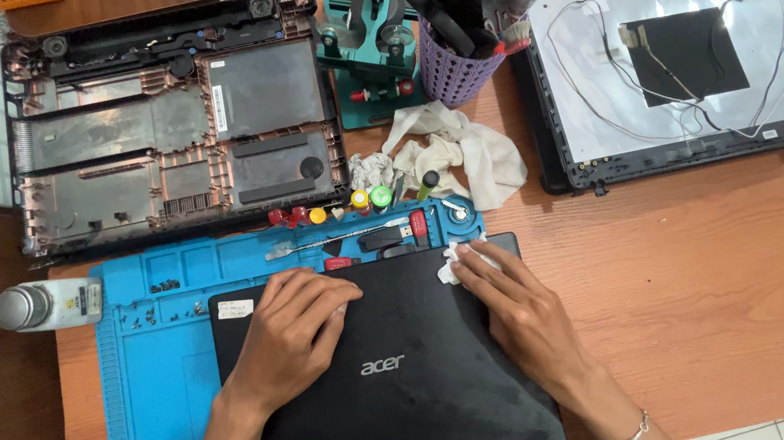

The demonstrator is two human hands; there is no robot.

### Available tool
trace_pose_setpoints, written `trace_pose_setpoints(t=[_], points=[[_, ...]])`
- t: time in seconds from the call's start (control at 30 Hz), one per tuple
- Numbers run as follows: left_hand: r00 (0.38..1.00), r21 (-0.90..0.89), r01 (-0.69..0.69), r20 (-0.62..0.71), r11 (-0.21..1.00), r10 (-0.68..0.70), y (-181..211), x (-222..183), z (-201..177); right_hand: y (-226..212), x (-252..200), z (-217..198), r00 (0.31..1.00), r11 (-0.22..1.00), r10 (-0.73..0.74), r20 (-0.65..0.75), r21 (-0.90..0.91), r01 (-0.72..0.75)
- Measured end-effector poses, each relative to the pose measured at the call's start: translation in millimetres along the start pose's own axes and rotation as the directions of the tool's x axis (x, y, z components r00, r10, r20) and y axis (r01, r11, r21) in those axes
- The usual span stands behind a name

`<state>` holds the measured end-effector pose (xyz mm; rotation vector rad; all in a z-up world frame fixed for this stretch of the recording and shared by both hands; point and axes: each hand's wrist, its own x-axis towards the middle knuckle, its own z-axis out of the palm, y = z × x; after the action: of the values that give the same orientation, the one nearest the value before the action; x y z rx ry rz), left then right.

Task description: The person wipes the internal components of an open laptop using a cloth, fits a plastic cover back into the laptop's base, and سپس closes the lid and wipes the exterior casing with the cloth.

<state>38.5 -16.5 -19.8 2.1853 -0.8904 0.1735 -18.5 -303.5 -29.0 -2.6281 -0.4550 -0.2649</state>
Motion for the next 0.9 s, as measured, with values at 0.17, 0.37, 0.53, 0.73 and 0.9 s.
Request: trace_pose_setpoints(t=[0.17, 0.37, 0.53, 0.73, 0.9], points=[[1.0, 0.008, -0.006, 0.0, 1.0, 0.006, 1, 0, -2, -10, 19, 9, 0.991, 0.992, -0.115, 0.066, 0.066, 0.111], [1.0, 0.004, -0.001, 0.006, 1.0, 0.001, 3, 1, -3, -15, 25, 10, 0.986, 0.988, -0.126, 0.111, 0.103, 0.114], [1.0, 0.015, 0.008, -0.008, 1.0, -0.008, 4, 2, -2, 0, 12, -1, 0.997, 0.999, -0.007, -0.073, -0.041, 0.004], [1.0, 0.018, 0.021, -0.007, 1.0, -0.021, 6, 2, 1, -8, -6, -9, 0.945, 0.971, 0.219, -0.241, -0.043, -0.236], [1.0, 0.022, 0.028, -0.001, 0.999, -0.028, 6, 3, 1, -25, -32, -11, 0.92, 0.955, 0.292, -0.261, 0.022, -0.296]])
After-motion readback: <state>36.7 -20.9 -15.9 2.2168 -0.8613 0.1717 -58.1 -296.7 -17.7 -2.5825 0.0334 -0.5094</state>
